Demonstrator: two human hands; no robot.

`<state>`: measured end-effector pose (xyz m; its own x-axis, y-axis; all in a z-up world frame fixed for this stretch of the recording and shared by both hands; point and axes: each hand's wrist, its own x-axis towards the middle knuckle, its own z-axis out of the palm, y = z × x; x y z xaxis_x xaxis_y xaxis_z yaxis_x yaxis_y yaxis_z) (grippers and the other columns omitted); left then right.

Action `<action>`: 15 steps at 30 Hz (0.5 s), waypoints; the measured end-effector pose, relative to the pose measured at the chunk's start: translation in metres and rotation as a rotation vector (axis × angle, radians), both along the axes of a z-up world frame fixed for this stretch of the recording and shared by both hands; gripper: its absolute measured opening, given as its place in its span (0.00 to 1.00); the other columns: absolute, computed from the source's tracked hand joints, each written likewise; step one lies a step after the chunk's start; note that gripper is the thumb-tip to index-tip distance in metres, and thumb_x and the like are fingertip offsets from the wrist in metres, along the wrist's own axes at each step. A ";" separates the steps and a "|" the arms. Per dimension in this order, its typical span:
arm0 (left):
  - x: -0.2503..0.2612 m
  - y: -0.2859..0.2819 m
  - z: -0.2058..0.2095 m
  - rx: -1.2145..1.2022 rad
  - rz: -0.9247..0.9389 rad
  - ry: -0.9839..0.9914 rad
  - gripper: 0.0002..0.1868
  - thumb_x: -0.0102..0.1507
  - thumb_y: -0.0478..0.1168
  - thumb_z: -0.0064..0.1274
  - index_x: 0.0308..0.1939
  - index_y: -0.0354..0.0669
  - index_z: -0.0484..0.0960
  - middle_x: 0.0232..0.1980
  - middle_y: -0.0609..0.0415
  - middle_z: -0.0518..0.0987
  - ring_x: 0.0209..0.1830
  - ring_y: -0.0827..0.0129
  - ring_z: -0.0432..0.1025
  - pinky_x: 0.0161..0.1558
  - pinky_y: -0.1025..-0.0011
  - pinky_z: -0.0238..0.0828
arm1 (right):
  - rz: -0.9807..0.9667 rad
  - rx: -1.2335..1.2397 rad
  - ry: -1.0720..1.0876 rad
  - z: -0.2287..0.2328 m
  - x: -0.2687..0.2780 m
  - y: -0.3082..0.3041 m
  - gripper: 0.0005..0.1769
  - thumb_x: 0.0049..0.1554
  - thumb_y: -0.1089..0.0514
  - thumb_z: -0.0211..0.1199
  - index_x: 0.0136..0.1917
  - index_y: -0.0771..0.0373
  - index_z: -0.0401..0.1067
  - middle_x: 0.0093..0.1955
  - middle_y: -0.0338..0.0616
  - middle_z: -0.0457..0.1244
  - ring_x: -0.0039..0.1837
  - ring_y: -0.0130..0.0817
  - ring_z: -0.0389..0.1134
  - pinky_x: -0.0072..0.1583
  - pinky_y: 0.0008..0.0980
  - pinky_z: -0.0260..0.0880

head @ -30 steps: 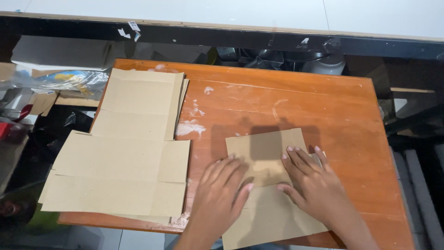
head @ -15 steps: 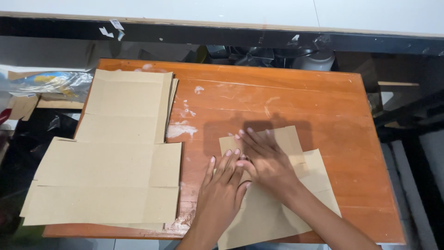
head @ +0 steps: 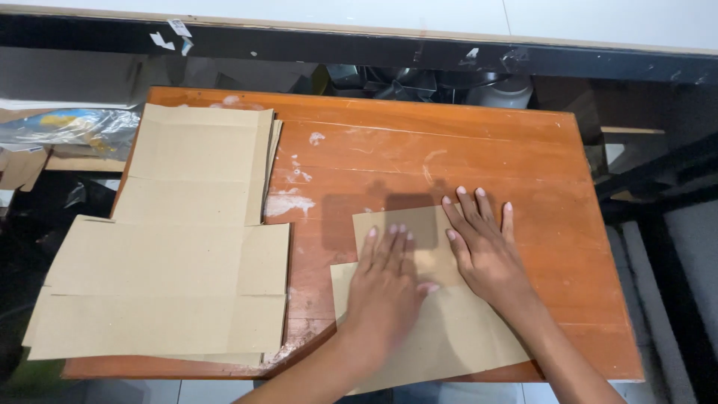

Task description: The person folds flat cardboard sheets into small rectangular boxes on a wooden table. They fold the side flaps, tuck the ends, and place the finished boxes on a nearby white counter. The process is repeated for multiple boxes.

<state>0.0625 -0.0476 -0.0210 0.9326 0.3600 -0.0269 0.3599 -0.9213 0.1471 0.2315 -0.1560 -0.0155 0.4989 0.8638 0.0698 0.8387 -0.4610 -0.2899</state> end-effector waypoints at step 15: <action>0.008 0.036 0.043 -0.009 -0.016 0.178 0.32 0.74 0.51 0.26 0.80 0.38 0.53 0.82 0.44 0.55 0.85 0.53 0.38 0.80 0.46 0.10 | -0.139 -0.170 0.047 0.012 -0.001 0.000 0.30 0.68 0.38 0.33 0.82 0.30 0.51 0.87 0.28 0.41 0.87 0.41 0.35 0.81 0.62 0.24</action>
